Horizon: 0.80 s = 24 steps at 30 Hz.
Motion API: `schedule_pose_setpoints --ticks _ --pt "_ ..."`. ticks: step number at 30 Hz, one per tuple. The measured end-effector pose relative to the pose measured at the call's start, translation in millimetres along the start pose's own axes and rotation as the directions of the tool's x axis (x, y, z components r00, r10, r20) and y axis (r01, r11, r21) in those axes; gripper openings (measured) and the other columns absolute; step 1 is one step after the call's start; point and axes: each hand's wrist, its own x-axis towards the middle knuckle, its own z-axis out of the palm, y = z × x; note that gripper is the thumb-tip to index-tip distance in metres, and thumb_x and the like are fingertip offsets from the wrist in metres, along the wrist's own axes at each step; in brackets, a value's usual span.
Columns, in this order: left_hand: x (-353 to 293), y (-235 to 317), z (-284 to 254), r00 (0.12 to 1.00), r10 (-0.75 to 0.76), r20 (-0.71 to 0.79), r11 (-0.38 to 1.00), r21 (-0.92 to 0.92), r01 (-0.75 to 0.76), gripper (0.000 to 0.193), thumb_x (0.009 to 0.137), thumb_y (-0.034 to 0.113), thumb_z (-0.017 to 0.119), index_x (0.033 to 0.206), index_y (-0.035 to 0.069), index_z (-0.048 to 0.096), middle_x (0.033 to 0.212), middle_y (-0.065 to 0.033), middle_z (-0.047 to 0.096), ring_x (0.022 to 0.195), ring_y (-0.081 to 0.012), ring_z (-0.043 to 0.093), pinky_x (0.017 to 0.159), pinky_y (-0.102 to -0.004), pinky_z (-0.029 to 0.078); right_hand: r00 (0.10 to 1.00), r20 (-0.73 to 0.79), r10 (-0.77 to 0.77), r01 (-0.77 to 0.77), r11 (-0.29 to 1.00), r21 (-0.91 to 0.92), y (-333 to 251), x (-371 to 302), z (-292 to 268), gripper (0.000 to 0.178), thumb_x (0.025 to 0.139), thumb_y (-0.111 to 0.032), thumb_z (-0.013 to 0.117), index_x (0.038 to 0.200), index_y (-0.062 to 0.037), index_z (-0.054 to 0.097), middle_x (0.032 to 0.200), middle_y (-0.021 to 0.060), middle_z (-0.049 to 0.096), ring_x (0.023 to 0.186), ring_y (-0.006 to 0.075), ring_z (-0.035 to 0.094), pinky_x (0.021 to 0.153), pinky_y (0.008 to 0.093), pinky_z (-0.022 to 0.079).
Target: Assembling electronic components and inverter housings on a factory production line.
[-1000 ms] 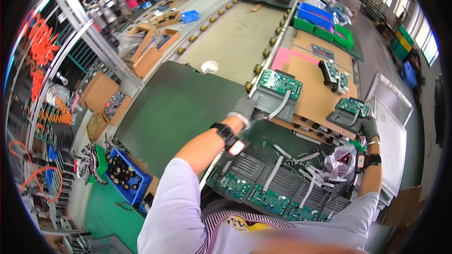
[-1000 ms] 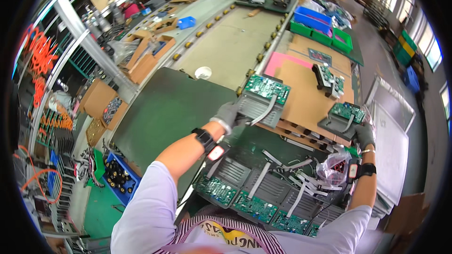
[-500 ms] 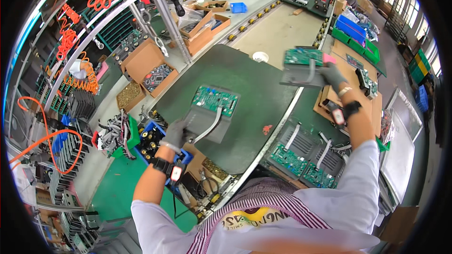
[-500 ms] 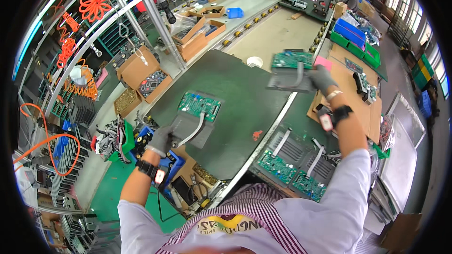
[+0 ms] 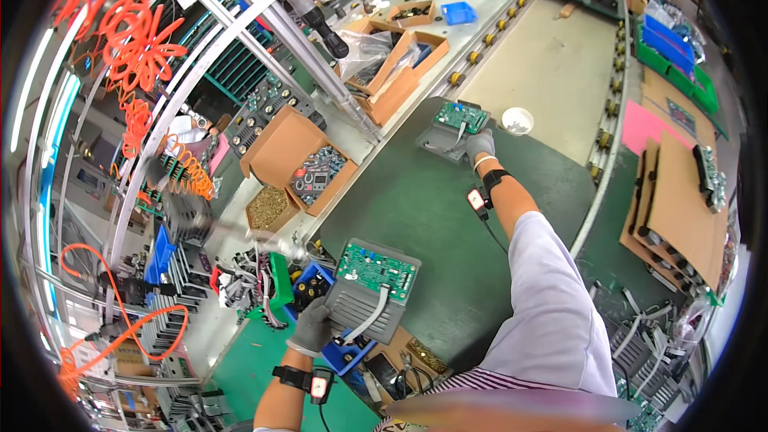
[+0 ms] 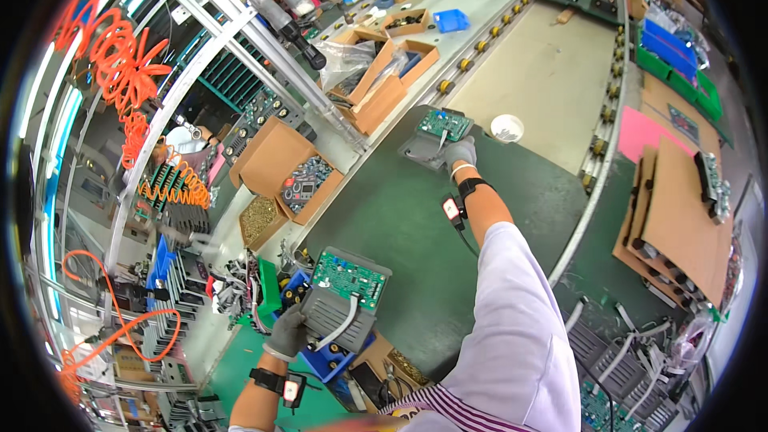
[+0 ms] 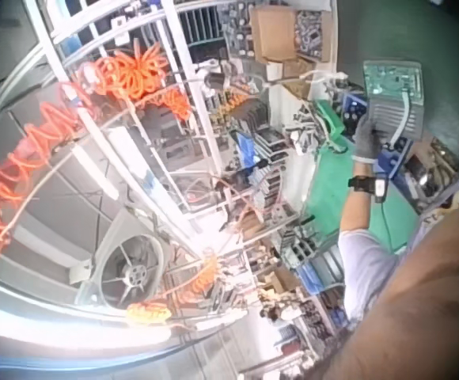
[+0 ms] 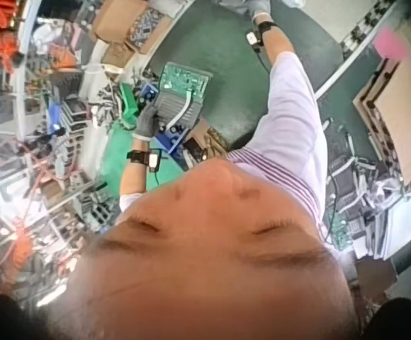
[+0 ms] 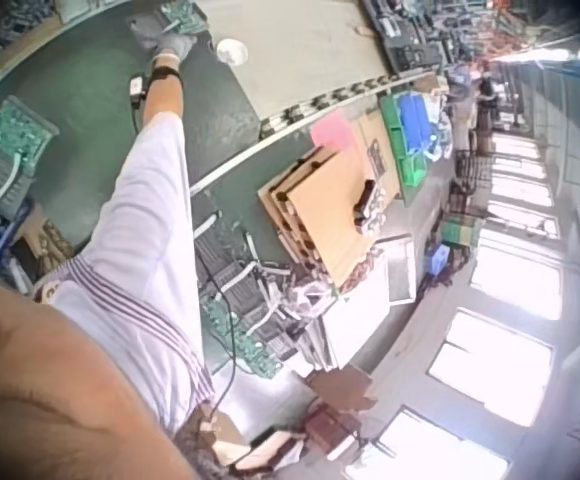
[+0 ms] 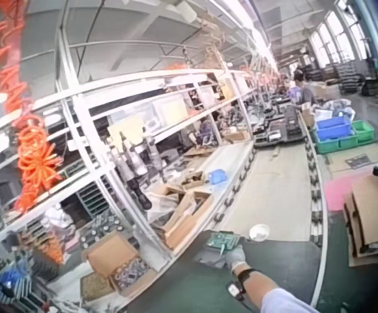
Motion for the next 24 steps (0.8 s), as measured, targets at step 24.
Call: schedule_pose_setpoints --ticks 24 --pt "116.8 17.2 11.6 0.627 0.561 0.54 -0.032 0.771 -0.636 0.031 0.078 0.01 0.037 0.103 -0.003 0.049 0.083 -0.0088 0.056 0.059 -0.0133 0.056 0.044 -0.0201 0.044 0.097 0.995 0.022 0.037 0.999 -0.026 -4.9 -148.9 -34.3 0.046 0.082 -0.039 0.052 0.102 0.0018 0.051 0.081 0.0134 0.06 0.066 0.0188 0.059 0.057 0.0313 0.05"
